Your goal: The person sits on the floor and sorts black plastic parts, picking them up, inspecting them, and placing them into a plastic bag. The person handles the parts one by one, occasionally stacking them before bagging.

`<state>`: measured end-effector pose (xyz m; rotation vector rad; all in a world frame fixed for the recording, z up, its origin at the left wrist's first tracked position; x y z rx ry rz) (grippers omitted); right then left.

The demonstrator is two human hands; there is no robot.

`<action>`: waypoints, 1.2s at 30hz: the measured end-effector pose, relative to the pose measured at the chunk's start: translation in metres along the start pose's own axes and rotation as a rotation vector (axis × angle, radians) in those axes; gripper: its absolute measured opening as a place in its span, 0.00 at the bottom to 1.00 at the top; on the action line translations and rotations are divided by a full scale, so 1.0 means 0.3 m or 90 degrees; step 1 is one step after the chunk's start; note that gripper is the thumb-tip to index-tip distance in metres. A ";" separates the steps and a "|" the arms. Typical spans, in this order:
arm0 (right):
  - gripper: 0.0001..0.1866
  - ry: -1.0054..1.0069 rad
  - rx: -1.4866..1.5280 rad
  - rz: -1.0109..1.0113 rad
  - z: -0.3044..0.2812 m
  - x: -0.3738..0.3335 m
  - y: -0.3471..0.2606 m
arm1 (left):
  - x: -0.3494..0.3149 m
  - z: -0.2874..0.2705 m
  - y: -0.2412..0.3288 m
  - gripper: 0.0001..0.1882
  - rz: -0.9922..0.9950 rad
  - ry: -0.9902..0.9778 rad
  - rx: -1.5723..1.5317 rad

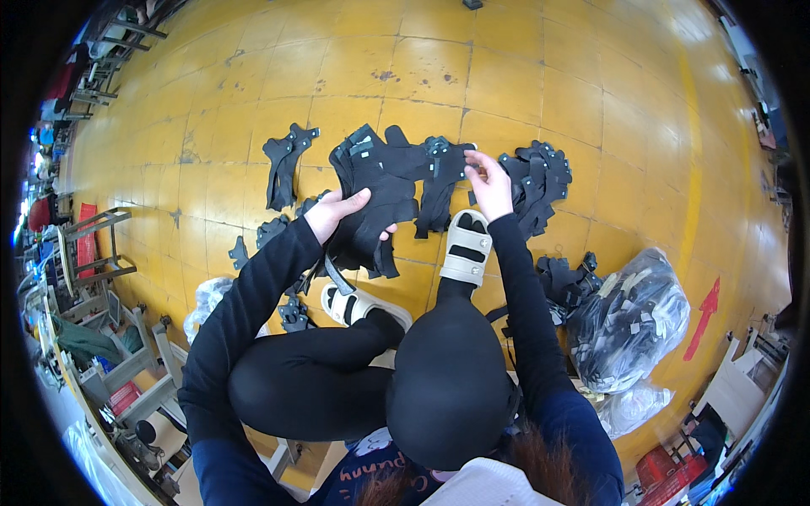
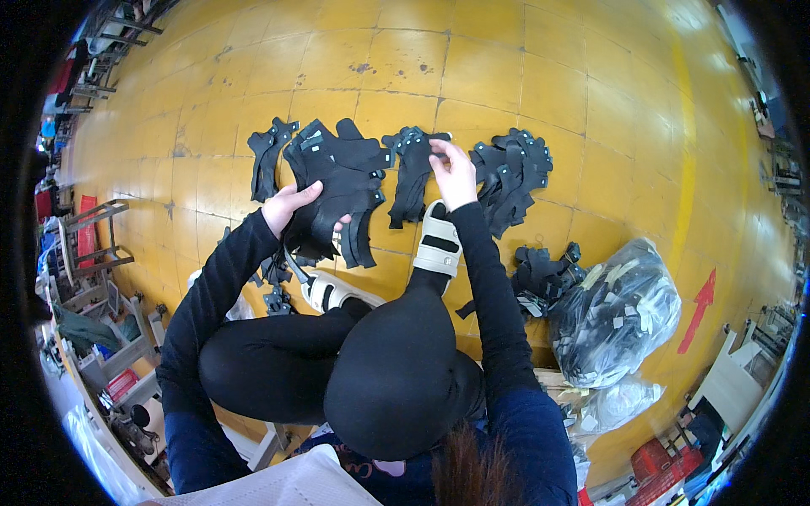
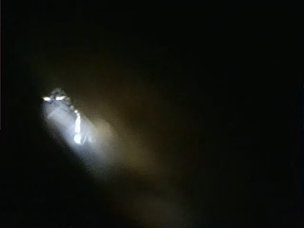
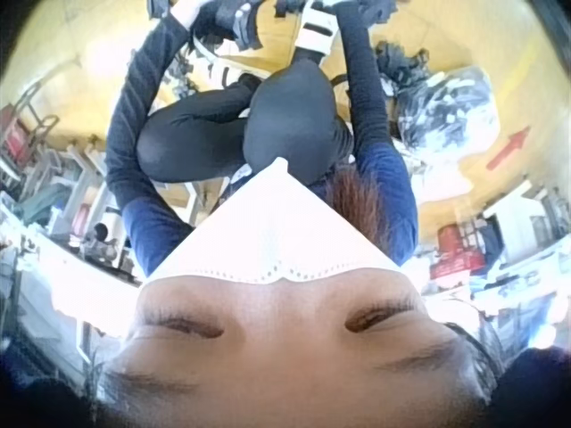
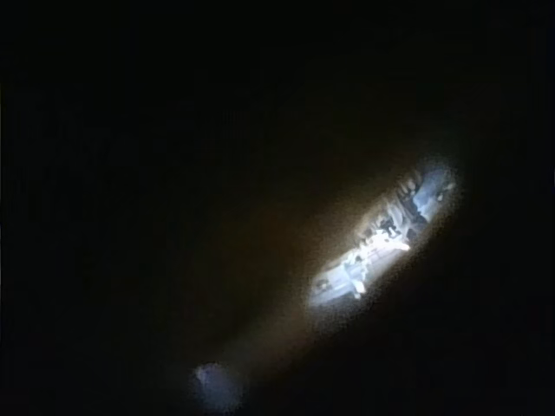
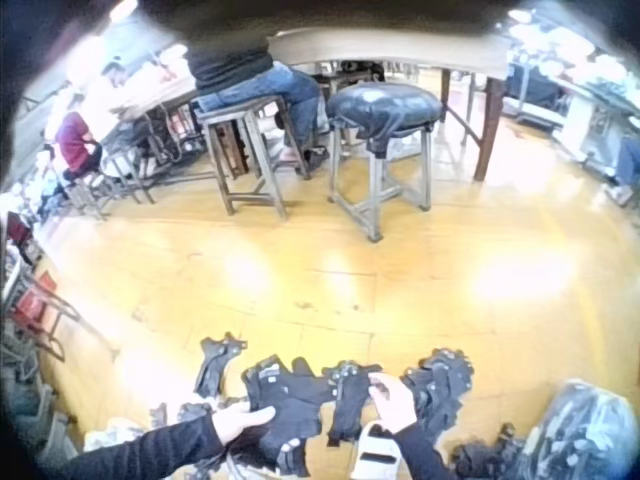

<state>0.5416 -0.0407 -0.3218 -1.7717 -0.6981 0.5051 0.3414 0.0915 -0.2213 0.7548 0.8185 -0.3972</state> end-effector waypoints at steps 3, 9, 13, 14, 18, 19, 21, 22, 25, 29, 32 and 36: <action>0.09 0.012 0.133 -0.083 -0.002 -0.042 -0.275 | -0.005 0.007 -0.013 0.20 -0.006 -0.016 0.016; 0.14 -0.067 -0.034 -0.295 0.070 -0.103 -0.548 | 0.018 0.042 -0.027 0.20 -0.017 -0.053 0.065; 0.10 -0.044 -0.005 -0.263 0.074 -0.122 -0.531 | 0.018 0.058 -0.039 0.21 -0.040 -0.062 0.053; 0.09 -0.033 0.010 -0.271 0.071 -0.128 -0.536 | 0.014 0.061 -0.043 0.22 -0.047 -0.064 0.045; 0.09 -0.050 0.120 -0.291 0.070 -0.159 -0.539 | 0.012 0.084 -0.050 0.24 -0.051 -0.137 -0.035; 0.08 -0.055 0.123 -0.286 0.072 -0.166 -0.534 | 0.010 0.082 -0.041 0.24 -0.036 -0.126 -0.013; 0.07 -0.062 0.144 -0.239 0.082 -0.179 -0.497 | -0.008 0.058 -0.018 0.26 0.005 -0.019 0.097; 0.07 -0.068 0.155 -0.215 0.088 -0.186 -0.483 | 0.008 0.009 -0.023 0.29 0.024 0.045 0.149; 0.07 -0.164 0.183 -0.106 0.136 -0.212 -0.438 | 0.011 -0.007 -0.048 0.31 -0.006 0.031 0.301; 0.06 -0.346 0.138 -0.144 0.218 -0.279 -0.418 | 0.020 -0.106 -0.031 0.36 0.105 0.129 0.762; 0.08 -0.556 0.041 -0.151 0.297 -0.388 -0.365 | -0.032 -0.206 0.045 0.34 0.172 0.289 0.870; 0.09 -0.697 0.017 -0.093 0.339 -0.493 -0.290 | -0.109 -0.428 -0.010 0.20 0.133 0.347 0.409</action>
Point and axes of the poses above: each hand's wrist, its own x-axis towards the middle knuckle, its own z-axis out of the palm, y = z × x, the point moved 9 cm from there along x, towards the middle knuckle, and after that the axes turned 8 degrees about -z, right-handed, at the moved point
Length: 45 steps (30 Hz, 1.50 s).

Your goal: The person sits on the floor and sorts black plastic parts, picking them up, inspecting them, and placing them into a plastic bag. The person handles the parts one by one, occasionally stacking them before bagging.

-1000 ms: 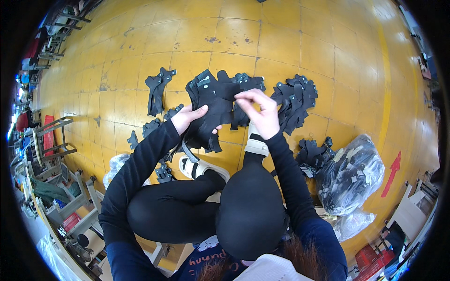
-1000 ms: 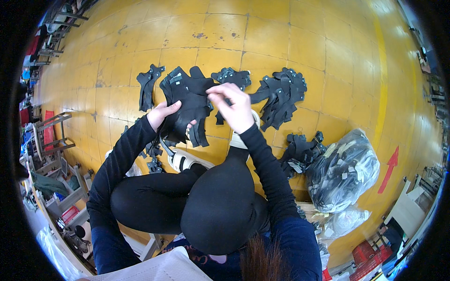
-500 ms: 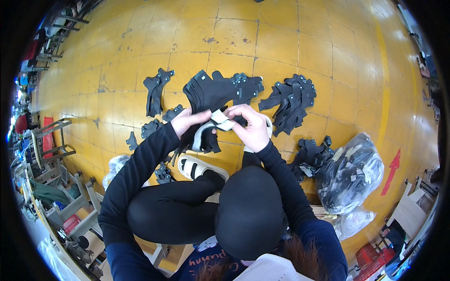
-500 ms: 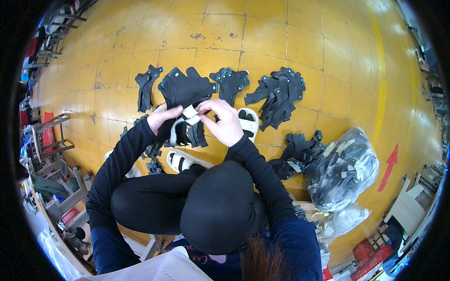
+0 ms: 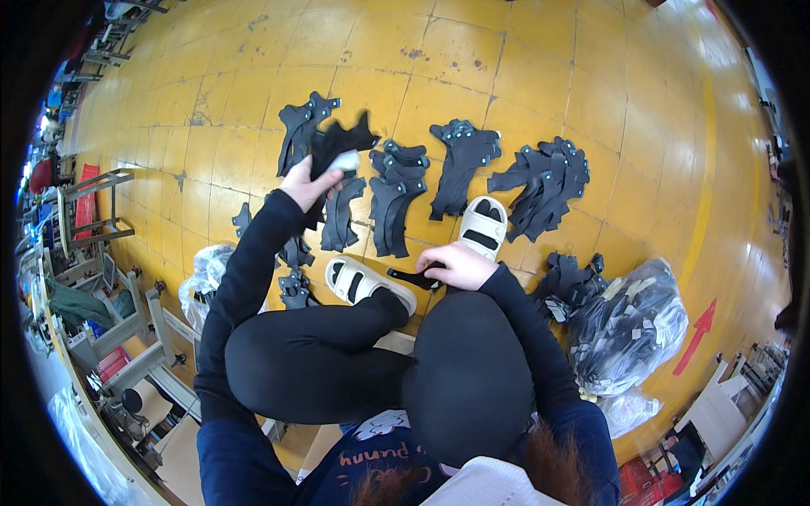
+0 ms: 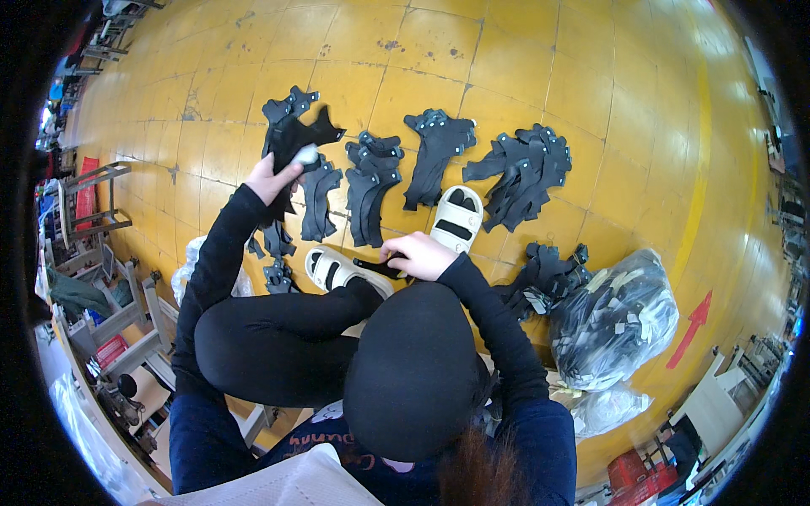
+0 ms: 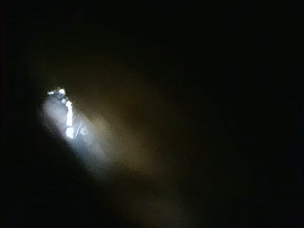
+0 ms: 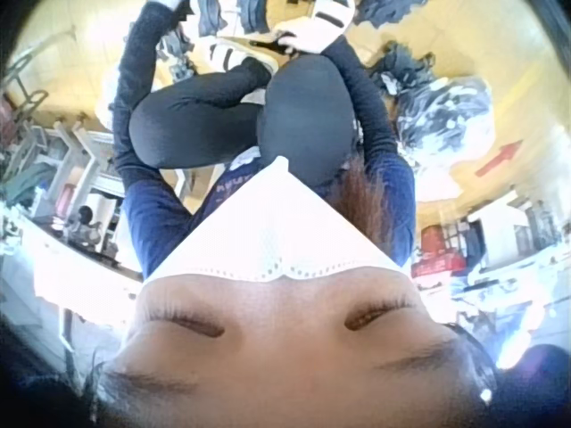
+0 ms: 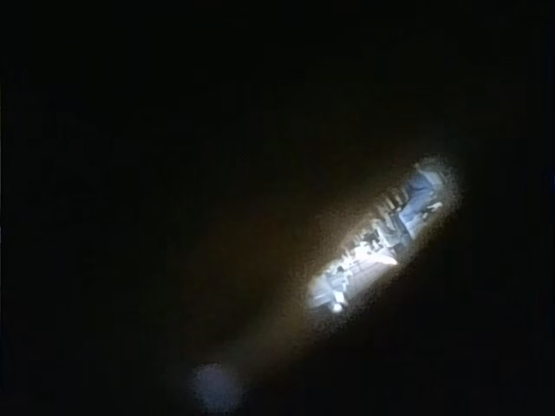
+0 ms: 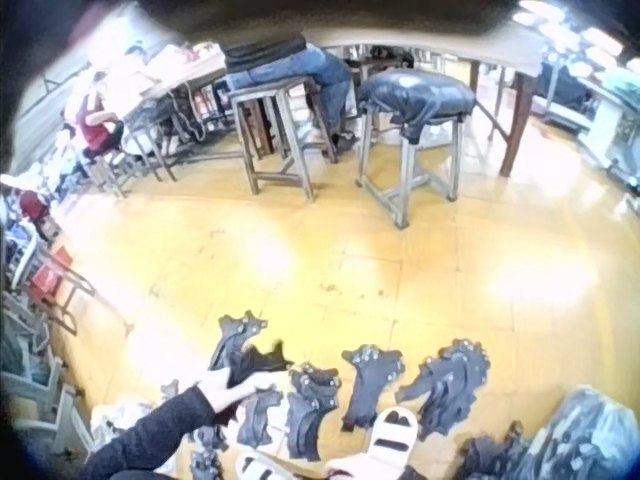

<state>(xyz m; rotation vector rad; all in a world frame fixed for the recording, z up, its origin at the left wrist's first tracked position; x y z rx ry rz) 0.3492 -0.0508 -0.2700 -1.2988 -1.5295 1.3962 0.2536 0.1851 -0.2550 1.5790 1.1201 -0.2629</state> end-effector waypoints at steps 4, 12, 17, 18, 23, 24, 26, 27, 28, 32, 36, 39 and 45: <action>0.08 -0.026 0.090 0.017 -0.008 0.020 0.026 | -0.051 -0.021 -0.114 0.23 0.014 -0.049 -0.361; 0.09 -0.151 0.098 -0.003 0.097 0.182 0.055 | -0.174 0.066 -0.346 0.20 0.061 -0.003 -0.636; 0.10 -0.216 0.027 -0.001 0.140 0.279 0.086 | -0.217 0.074 -0.492 0.17 0.029 0.079 -0.736; 0.10 -0.226 0.014 0.006 0.144 0.295 0.096 | -0.218 0.065 -0.541 0.17 0.022 0.118 -0.741; 0.10 -0.197 0.035 0.027 0.129 0.326 0.104 | -0.237 -0.034 -0.750 0.17 0.005 0.265 -0.829; 0.10 -0.205 0.034 0.031 0.134 0.319 0.110 | -0.239 -0.046 -0.769 0.16 0.014 0.281 -0.867; 0.10 -0.212 0.032 0.043 0.138 0.302 0.125 | -0.244 -0.052 -0.782 0.16 0.015 0.284 -0.914; 0.11 -0.213 0.056 0.056 0.142 0.295 0.137 | -0.243 -0.058 -0.773 0.16 0.024 0.291 -0.905; 0.11 -0.210 0.065 0.070 0.144 0.287 0.149 | -0.240 -0.061 -0.770 0.16 0.033 0.297 -0.896; 0.10 -0.202 0.078 0.092 0.137 0.286 0.139 | -0.227 -0.022 -0.712 0.15 0.037 0.298 -0.826; 0.10 -0.189 0.079 0.076 0.128 0.303 0.112 | -0.220 0.035 -0.636 0.15 0.029 0.210 -0.765; 0.11 -0.192 0.116 0.084 0.128 0.318 0.079 | -0.230 0.019 -0.618 0.15 0.046 0.267 -0.776; 0.11 -0.183 0.302 0.051 0.187 0.462 0.052 | -0.305 -0.109 -0.648 0.17 0.099 0.368 -0.747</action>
Point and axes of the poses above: each hand's wrist, its own x-axis towards the middle knuckle, its own z-axis out of the palm, y = z × x, the point moved 9 cm from there along x, towards the middle knuckle, and after that the axes turned 8 degrees about -z, right-handed, at the moved point
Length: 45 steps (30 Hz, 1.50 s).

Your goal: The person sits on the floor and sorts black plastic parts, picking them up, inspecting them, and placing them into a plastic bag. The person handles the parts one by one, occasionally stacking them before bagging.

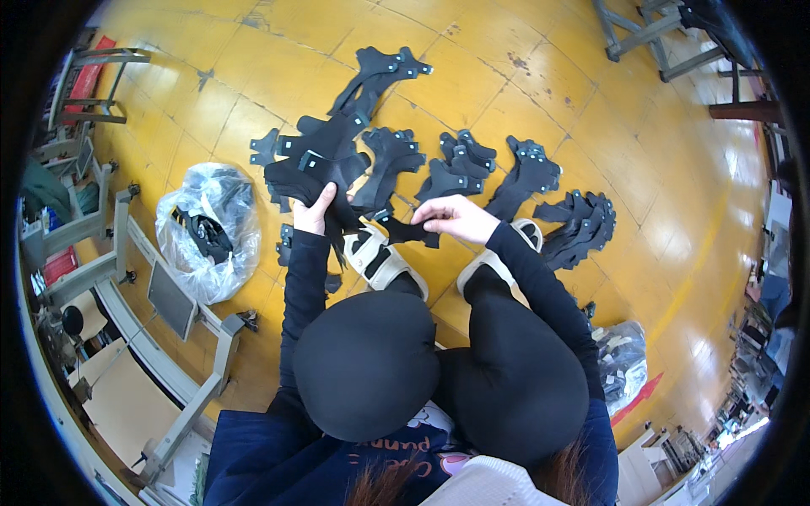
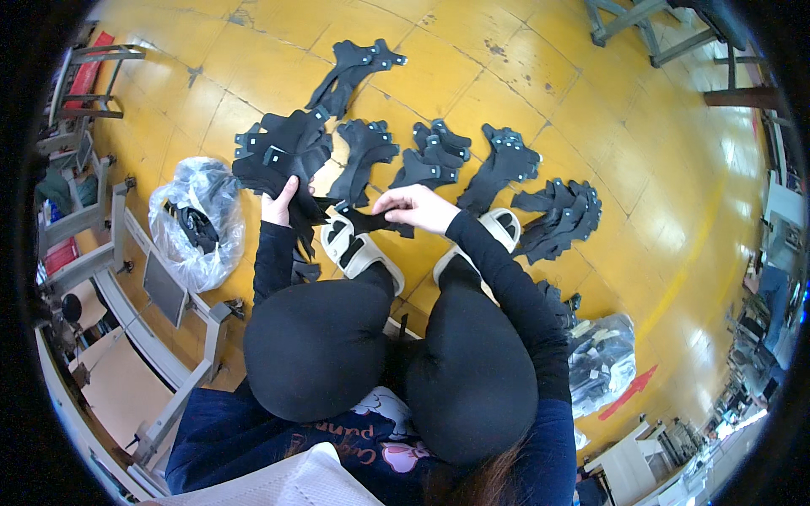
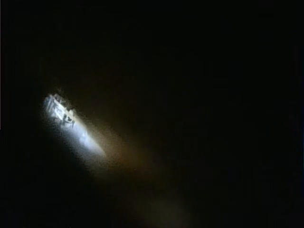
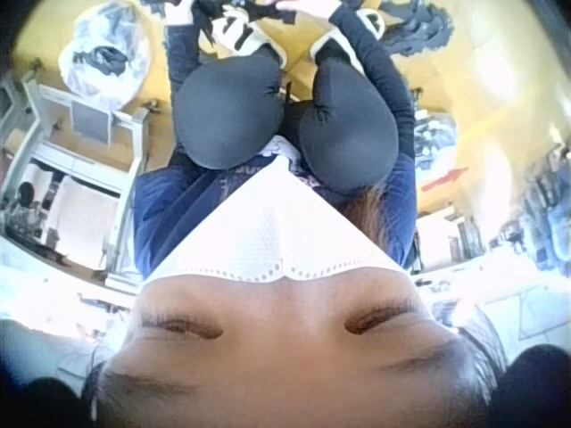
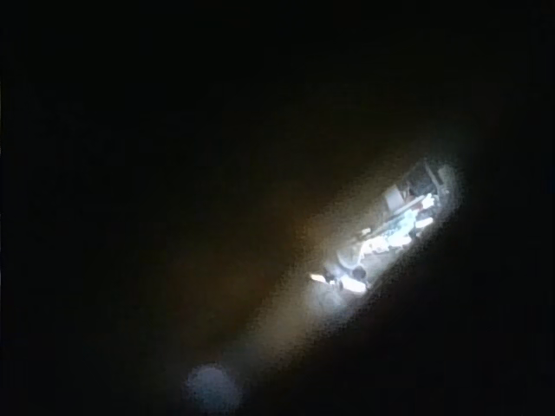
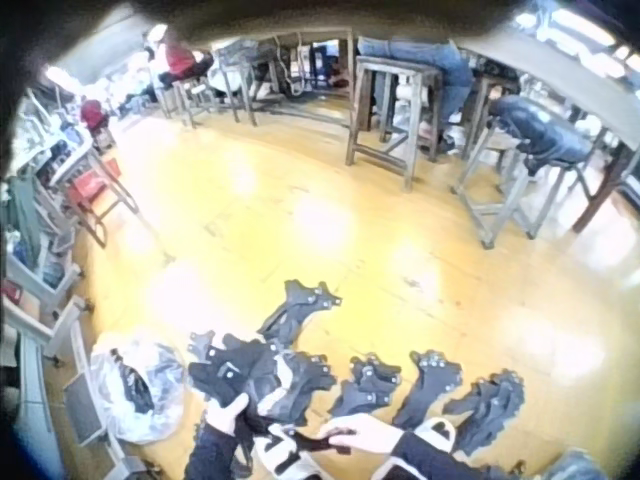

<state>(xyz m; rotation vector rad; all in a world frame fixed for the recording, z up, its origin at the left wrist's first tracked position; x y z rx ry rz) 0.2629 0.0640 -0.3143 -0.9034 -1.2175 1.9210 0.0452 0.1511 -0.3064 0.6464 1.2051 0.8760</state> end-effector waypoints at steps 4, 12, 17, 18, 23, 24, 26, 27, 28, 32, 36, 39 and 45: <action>0.18 0.118 0.024 -0.018 -0.127 0.092 0.053 | -0.008 0.020 0.028 0.20 0.019 0.030 0.022; 0.16 0.450 -0.192 -0.104 -0.278 0.039 -0.086 | -0.044 0.133 -0.021 0.16 -0.028 -0.029 -0.016; 0.15 0.314 -0.297 -0.198 -0.108 0.041 -0.296 | -0.017 0.119 -0.119 0.18 -0.019 -0.025 0.073; 0.16 0.295 -0.358 -0.223 -0.084 0.041 -0.309 | -0.017 0.132 -0.130 0.19 -0.011 -0.029 0.078; 0.13 0.284 -0.354 -0.112 -0.073 0.025 -0.238 | -0.024 0.134 -0.155 0.22 -0.032 0.001 0.146; 0.12 0.270 -0.337 -0.110 -0.072 0.019 -0.224 | -0.025 0.143 -0.148 0.22 -0.031 -0.017 0.149; 0.11 0.252 -0.276 -0.128 -0.067 0.009 -0.184 | -0.035 0.136 -0.135 0.22 -0.032 0.006 0.123; 0.11 0.250 -0.257 -0.106 -0.067 -0.002 -0.169 | -0.034 0.128 -0.128 0.22 -0.026 0.013 0.097; 0.10 0.251 -0.254 -0.103 -0.076 -0.016 -0.156 | -0.029 0.177 -0.129 0.17 -0.077 -0.144 0.056; 0.08 0.299 -0.207 -0.038 -0.146 -0.116 -0.112 | -0.026 0.144 -0.072 0.12 -0.092 -0.029 0.007; 0.10 0.468 -0.143 -0.074 -0.247 -0.270 -0.022 | 0.010 0.033 -0.048 0.14 -0.049 0.016 -0.018; 0.12 0.493 -0.077 -0.042 -0.241 -0.351 0.054 | 0.003 -0.012 -0.068 0.14 -0.060 -0.002 0.063; 0.11 0.393 -0.058 0.009 -0.110 -0.417 0.143 | -0.108 0.272 -0.138 0.17 -0.003 -0.303 0.308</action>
Point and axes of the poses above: each hand's wrist, its own x-axis towards the middle knuckle, its own z-axis out of the palm, y = z × x, the point moved 9 cm from there along x, towards the middle knuckle, and after that the axes turned 8 degrees about -z, right-handed, at the moved point
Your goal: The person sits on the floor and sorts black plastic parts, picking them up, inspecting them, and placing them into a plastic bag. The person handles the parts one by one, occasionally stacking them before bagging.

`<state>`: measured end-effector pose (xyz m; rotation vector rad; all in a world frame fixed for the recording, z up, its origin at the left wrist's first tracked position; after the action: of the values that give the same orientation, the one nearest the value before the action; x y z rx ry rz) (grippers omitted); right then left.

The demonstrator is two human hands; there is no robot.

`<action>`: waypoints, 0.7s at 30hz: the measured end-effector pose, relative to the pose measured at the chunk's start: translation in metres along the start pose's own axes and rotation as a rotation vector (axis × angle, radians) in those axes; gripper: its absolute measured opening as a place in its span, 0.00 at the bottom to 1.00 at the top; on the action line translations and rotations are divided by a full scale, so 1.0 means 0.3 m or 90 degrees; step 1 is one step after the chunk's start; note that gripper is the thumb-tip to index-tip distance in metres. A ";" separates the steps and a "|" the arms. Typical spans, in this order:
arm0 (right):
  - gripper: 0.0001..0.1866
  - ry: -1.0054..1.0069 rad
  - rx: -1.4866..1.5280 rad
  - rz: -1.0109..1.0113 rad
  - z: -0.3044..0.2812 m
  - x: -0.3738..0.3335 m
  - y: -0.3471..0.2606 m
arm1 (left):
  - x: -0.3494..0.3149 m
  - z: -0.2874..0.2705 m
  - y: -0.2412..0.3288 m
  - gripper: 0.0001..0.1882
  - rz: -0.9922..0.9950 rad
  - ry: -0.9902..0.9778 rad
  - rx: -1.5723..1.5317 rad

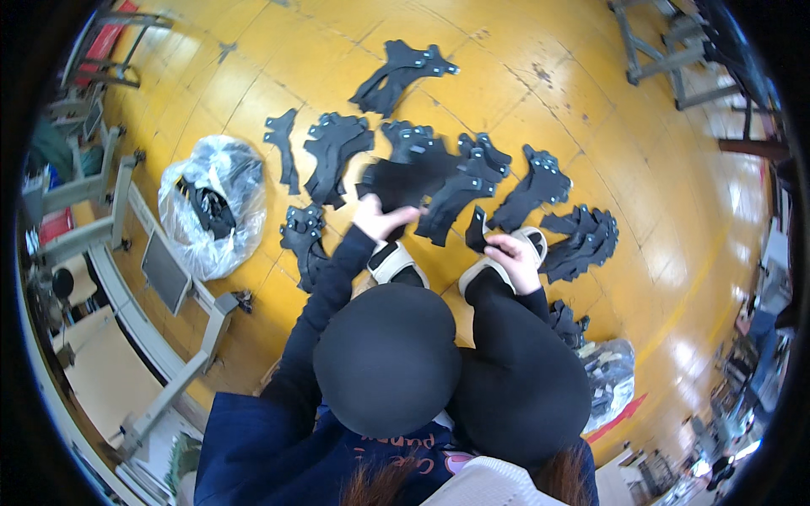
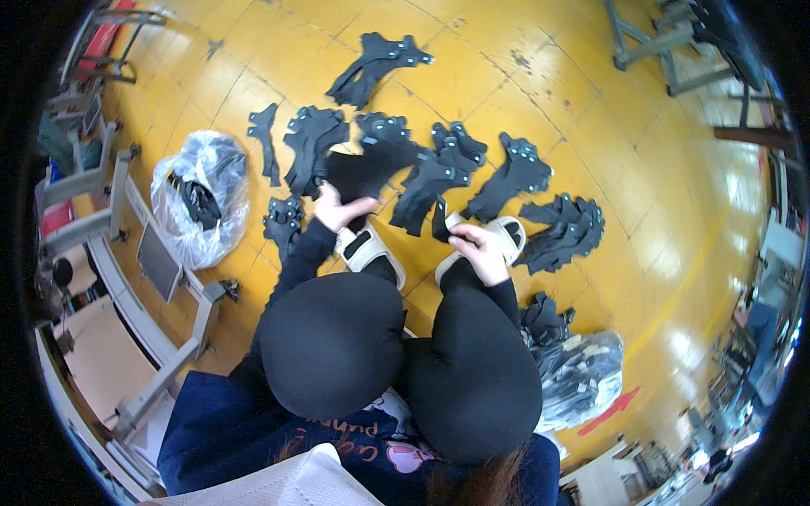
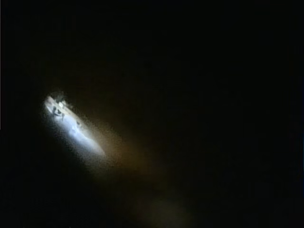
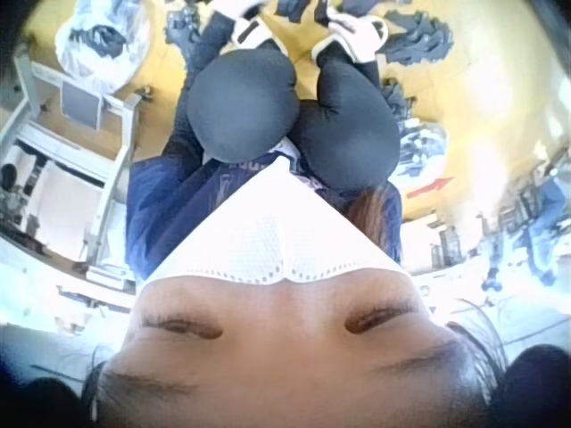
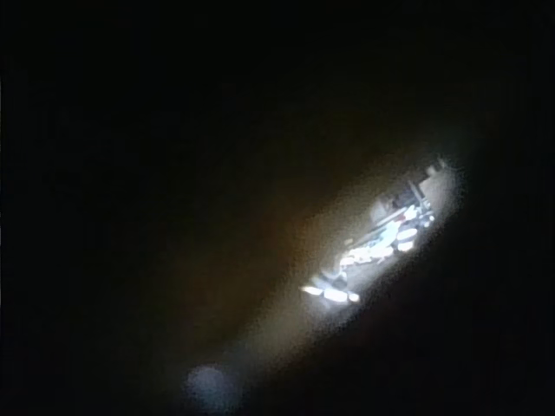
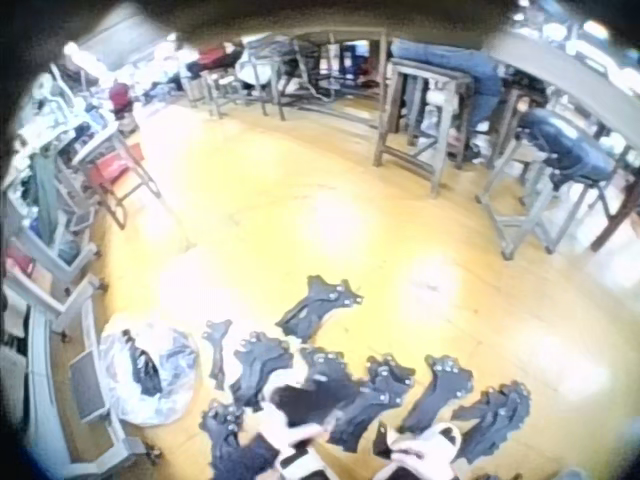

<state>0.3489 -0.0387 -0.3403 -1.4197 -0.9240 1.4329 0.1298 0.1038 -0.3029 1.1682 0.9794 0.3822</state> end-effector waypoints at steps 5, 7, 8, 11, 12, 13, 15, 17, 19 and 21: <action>0.09 0.002 0.199 -0.013 -0.025 -0.034 -0.045 | -0.001 0.236 -0.002 0.22 -0.105 -0.070 -0.157; 0.09 -0.045 0.287 -0.054 -0.007 -0.019 -0.098 | -0.004 0.245 -0.007 0.22 -0.134 -0.071 -0.136; 0.08 -0.082 0.309 -0.092 -0.008 -0.011 -0.124 | -0.010 0.251 0.004 0.23 -0.170 -0.080 -0.124; 0.07 -0.020 0.325 -0.082 -0.050 0.012 -0.140 | 0.004 0.292 -0.061 0.25 -0.168 -0.136 -0.159; 0.08 0.017 0.319 -0.109 -0.066 0.023 -0.167 | 0.000 0.307 -0.056 0.25 -0.171 -0.158 -0.182; 0.10 0.060 0.335 -0.121 -0.079 0.033 -0.186 | 0.001 0.309 -0.062 0.29 -0.159 -0.154 -0.213; 0.12 0.050 0.371 -0.116 -0.065 0.074 -0.216 | -0.011 0.273 -0.037 0.33 -0.113 -0.138 -0.129; 0.13 0.070 0.387 -0.133 -0.077 0.100 -0.233 | -0.010 0.236 -0.029 0.41 -0.084 -0.084 -0.097; 0.12 0.094 0.322 -0.132 -0.103 0.111 -0.223 | -0.004 0.217 -0.059 0.42 -0.128 -0.076 -0.083; 0.12 0.129 0.299 -0.117 -0.103 0.108 -0.234 | -0.021 0.195 -0.059 0.42 -0.268 -0.072 -0.064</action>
<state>0.3877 0.0123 -0.2870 -1.0729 -0.5284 1.2389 0.1693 0.0578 -0.3124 0.8552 1.0645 0.0273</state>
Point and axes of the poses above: each hand's wrist, its own x-axis towards the middle knuckle, its own z-axis out of the palm, y = z × x, the point moved 9 cm from there along x, towards the middle knuckle, and after that the axes turned 8 degrees about -z, right-handed, at the moved point
